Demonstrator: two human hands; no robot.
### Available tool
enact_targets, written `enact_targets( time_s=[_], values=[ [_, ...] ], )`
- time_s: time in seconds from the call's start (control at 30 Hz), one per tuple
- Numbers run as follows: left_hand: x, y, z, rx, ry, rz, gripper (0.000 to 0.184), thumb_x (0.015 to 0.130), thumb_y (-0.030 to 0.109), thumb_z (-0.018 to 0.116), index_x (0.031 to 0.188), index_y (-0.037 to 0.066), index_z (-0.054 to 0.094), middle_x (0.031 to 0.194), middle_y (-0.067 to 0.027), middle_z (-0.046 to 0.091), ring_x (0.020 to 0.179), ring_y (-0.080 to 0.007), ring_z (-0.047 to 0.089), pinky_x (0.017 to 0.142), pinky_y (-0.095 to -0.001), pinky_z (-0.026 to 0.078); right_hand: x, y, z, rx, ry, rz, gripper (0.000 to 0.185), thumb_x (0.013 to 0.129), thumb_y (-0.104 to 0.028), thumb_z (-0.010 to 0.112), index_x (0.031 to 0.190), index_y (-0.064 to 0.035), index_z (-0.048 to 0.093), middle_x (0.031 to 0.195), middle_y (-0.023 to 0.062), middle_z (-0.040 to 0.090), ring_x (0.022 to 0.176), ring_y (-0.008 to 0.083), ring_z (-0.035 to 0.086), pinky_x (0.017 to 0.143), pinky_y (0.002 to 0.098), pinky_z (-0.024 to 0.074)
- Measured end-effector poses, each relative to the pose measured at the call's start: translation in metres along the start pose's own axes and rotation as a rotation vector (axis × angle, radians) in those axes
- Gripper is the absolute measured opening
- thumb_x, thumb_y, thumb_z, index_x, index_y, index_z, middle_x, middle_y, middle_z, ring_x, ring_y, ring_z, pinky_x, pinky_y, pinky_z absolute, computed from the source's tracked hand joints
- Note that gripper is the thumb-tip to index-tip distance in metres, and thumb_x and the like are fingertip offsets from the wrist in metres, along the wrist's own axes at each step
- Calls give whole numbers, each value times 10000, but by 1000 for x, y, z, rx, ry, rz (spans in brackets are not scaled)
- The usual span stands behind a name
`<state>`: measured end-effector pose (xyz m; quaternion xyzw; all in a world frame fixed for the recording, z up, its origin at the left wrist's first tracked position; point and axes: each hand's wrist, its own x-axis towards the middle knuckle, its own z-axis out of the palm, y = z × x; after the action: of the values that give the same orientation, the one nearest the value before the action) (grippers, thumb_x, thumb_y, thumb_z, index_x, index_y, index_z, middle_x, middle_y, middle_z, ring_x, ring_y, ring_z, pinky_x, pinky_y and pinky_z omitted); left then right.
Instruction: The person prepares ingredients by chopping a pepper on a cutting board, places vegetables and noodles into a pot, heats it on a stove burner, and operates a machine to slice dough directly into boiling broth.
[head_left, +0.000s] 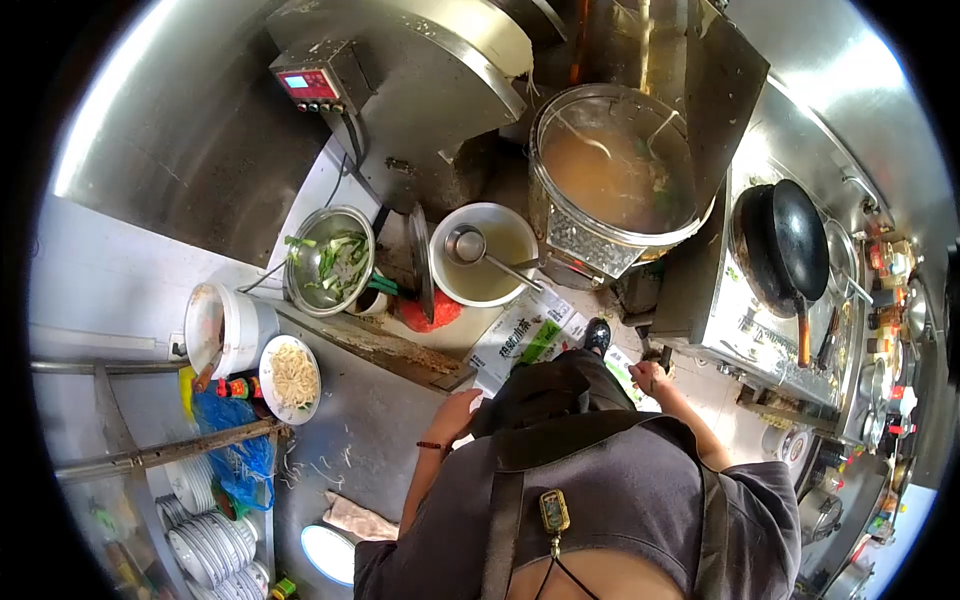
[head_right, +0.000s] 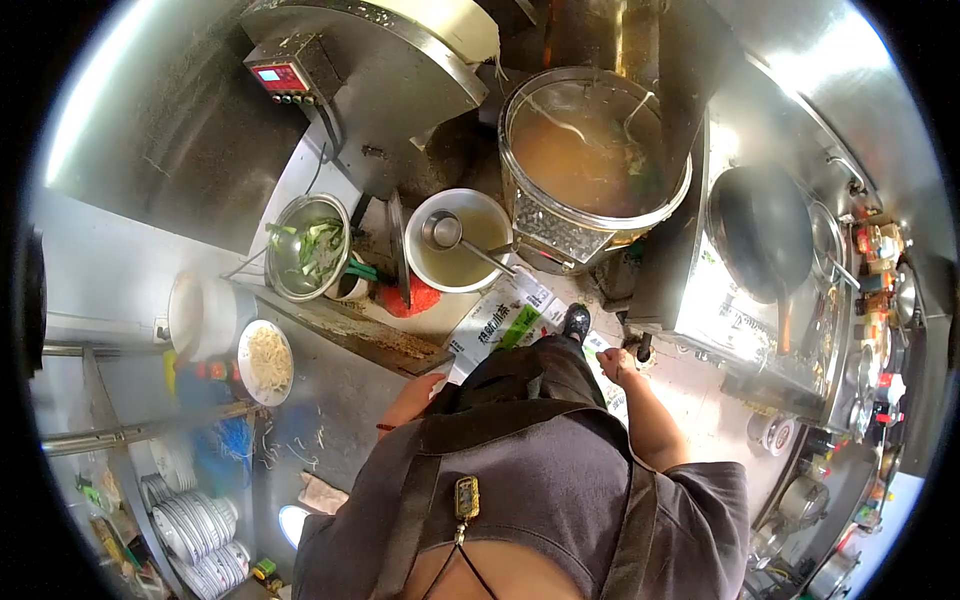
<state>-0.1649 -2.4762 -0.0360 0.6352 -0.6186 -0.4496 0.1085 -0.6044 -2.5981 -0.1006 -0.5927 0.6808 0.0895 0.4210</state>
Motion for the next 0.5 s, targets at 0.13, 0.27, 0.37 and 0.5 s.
enact_targets(
  time_s=[0.13,0.27,0.37,0.5],
  values=[
    [-2,2,0,-1,-34,-8,375,769,105,577,1135,41,529,1114,-183,556,1041,-341,507,874,-402,416,-5,-4,4,56,3,-17,375,840,-360,501,915,-21,643,766,114,664,666,169,661,662,320,501],
    [1,5,0,0,-82,-37,373,767,104,580,1132,41,532,1105,-186,560,1026,-344,516,869,-403,418,-10,2,11,69,19,-50,335,827,-304,511,894,-1,636,753,130,655,640,160,649,640,313,499],
    [10,4,4,9,-87,23,373,770,121,586,1130,37,534,1094,-189,564,1015,-349,522,868,-402,419,-9,24,18,77,38,-104,295,819,-261,525,876,8,631,724,116,643,618,155,635,627,303,499],
    [29,38,-12,49,-99,-63,400,784,151,584,1163,41,517,1113,-191,558,1051,-342,513,890,-397,414,-12,43,-2,144,42,17,233,796,-207,547,889,-13,636,737,88,646,654,152,648,615,272,504]
  ],
)
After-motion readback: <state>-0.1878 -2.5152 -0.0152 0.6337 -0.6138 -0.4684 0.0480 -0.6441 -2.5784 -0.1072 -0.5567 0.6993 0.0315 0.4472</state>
